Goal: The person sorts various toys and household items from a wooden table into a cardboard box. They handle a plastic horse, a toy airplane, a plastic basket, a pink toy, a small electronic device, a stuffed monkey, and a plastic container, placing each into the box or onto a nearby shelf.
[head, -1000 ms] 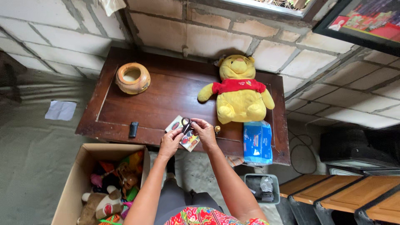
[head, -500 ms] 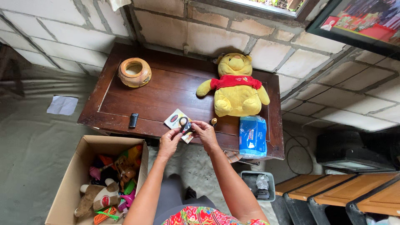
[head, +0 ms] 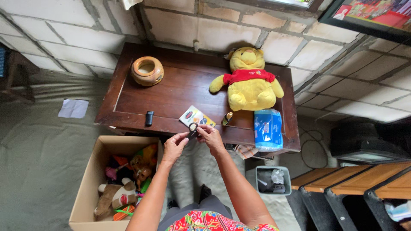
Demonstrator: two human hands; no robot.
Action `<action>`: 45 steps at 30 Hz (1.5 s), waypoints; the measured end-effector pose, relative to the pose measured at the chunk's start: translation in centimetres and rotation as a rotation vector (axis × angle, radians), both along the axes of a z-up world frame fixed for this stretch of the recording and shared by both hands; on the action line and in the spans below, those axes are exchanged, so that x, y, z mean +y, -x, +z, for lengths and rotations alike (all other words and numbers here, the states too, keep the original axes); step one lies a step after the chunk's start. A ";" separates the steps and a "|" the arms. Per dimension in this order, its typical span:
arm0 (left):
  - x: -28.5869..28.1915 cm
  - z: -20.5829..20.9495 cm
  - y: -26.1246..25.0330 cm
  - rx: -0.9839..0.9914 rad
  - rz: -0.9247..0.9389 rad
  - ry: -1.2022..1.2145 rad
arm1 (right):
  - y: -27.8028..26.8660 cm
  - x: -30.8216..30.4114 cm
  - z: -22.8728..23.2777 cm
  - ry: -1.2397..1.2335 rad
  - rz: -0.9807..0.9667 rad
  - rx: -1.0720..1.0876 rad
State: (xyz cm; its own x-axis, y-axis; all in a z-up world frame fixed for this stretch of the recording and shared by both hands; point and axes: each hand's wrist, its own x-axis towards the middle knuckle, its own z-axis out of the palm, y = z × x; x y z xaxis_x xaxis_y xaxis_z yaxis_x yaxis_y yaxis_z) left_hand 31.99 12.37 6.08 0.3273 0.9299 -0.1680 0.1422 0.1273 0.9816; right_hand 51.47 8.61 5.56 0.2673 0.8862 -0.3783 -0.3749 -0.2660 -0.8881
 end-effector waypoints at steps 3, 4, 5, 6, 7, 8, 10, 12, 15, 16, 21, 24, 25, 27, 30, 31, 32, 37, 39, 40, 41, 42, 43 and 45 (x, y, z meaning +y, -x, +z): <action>-0.7 0.0 2.1 0.013 -0.007 -0.007 | 1.6 -1.3 -0.8 0.015 -0.011 0.004; -0.9 0.0 2.7 0.020 -0.011 -0.016 | 2.1 -1.8 -1.0 0.007 -0.021 0.005; -1.2 0.0 3.3 0.028 -0.016 -0.026 | 2.8 -2.4 -1.2 0.000 -0.032 0.006; -1.6 -0.1 3.9 0.036 -0.022 -0.035 | 3.4 -3.1 -1.3 -0.007 -0.042 0.007; -1.9 -0.2 4.4 0.029 -0.020 -0.027 | 3.9 -3.6 -1.3 0.009 -0.058 0.002; -2.3 -0.3 4.9 0.022 -0.017 -0.019 | 4.4 -4.2 -1.4 0.026 -0.074 -0.004; -2.8 -0.6 5.4 0.015 -0.024 0.004 | 5.1 -5.2 -1.2 0.046 -0.105 -0.017; -3.3 -1.2 6.0 0.016 -0.041 0.038 | 5.8 -6.6 -1.5 0.058 -0.137 -0.029; -4.0 -1.7 6.2 -0.055 -0.079 0.071 | 6.5 -8.6 -1.8 0.044 -0.222 0.004; -4.2 -1.8 6.3 -0.122 -0.095 0.095 | 6.7 -9.3 -1.9 0.034 -0.254 0.005; -5.4 -2.3 5.5 -0.271 -0.145 0.193 | 6.9 -12.7 -1.0 0.002 -0.367 0.006; -6.4 -2.3 4.5 -0.286 -0.155 0.198 | 7.0 -14.9 -0.1 0.046 -0.383 -0.019; -6.9 -2.2 4.3 -0.296 -0.157 0.205 | 6.9 -15.5 0.1 0.040 -0.401 -0.016; -7.6 -1.9 3.7 -0.317 -0.156 0.217 | 6.7 -16.7 0.4 0.025 -0.431 -0.010; -9.0 -1.4 2.8 -0.377 -0.154 0.244 | 6.3 -18.7 0.6 0.032 -0.465 -0.023; -9.4 -1.3 2.4 -0.393 -0.155 0.240 | 6.1 -19.4 0.7 0.031 -0.467 -0.022; -10.0 -1.2 2.1 -0.409 -0.155 0.236 | 5.9 -20.1 0.7 0.029 -0.470 -0.021; -13.2 -0.9 -0.1 -0.429 -0.135 0.267 | 4.6 -24.4 0.8 0.004 -0.478 0.001; -14.9 -1.1 -1.3 -0.437 -0.114 0.315 | 4.0 -26.6 0.7 0.009 -0.482 0.000; -15.9 -1.2 -1.9 -0.449 -0.105 0.335 | 3.7 -27.8 0.7 0.011 -0.493 -0.007; -17.0 -1.2 -2.5 -0.460 -0.100 0.356 | 3.4 -29.1 0.8 0.013 -0.507 -0.012; -18.3 -1.2 -3.1 -0.470 -0.095 0.376 | 3.2 -30.6 1.0 0.016 -0.521 -0.018; -19.5 -1.0 -3.8 -0.475 -0.113 0.395 | 2.8 -31.9 1.2 0.010 -0.549 -0.015; -22.6 -0.6 -5.3 -0.481 -0.150 0.438 | 2.3 -35.0 1.9 0.002 -0.606 -0.008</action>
State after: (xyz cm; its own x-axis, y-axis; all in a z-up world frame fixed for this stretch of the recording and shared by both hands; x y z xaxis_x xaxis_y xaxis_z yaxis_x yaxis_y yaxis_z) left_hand 37.31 -10.23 5.46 0.5802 0.7478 -0.3228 -0.2512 0.5413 0.8024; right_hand 49.14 -26.42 7.49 0.7274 0.5742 -0.3757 -0.4534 -0.0088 -0.8912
